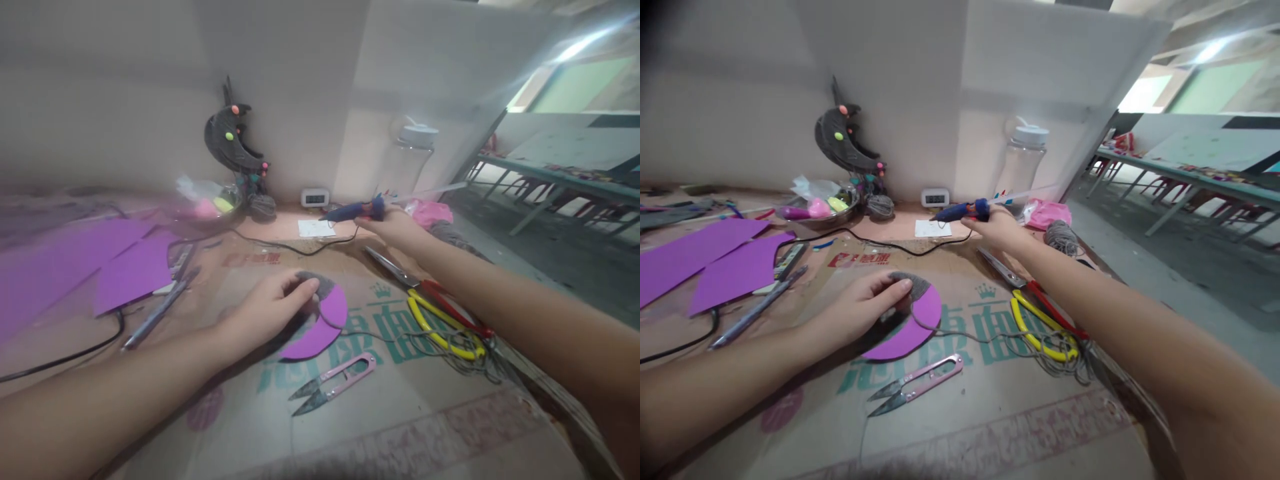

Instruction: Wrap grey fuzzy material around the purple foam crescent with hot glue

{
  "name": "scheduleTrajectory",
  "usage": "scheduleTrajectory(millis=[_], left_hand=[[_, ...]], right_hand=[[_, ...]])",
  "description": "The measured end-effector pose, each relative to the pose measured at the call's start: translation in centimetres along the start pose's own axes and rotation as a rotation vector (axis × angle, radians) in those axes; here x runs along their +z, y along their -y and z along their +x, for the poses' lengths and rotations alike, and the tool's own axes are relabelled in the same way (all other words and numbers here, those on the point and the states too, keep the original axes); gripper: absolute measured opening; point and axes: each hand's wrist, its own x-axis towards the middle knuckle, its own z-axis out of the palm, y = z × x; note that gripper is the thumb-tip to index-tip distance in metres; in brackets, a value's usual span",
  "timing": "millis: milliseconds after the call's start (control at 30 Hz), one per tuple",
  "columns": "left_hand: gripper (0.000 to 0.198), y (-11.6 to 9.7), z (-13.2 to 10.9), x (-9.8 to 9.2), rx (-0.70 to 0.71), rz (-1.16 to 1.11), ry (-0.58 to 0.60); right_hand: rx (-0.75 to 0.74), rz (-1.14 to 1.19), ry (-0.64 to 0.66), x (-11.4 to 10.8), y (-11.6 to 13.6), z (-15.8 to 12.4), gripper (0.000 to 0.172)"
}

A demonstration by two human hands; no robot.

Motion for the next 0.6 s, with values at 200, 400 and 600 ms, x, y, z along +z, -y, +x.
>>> scheduleTrajectory(millis=[200,400,600], left_hand=[[0.031,0.1,0.2,-0.1,0.058,-0.002,0.014],[0.032,0.1,0.1,-0.2,0.053,0.013,0.009],[0.032,0.1,0.0,-0.1,0.078,0.002,0.000]], right_hand=[[0.044,-0.001,0.094,2.4,-2.0,4.6,0.028],[0.033,-0.036,0.105,2.3,-2.7,4.4,0.029],[-0.011,-0.002,-0.150,0.4,-1.1,-1.1,0.038]])
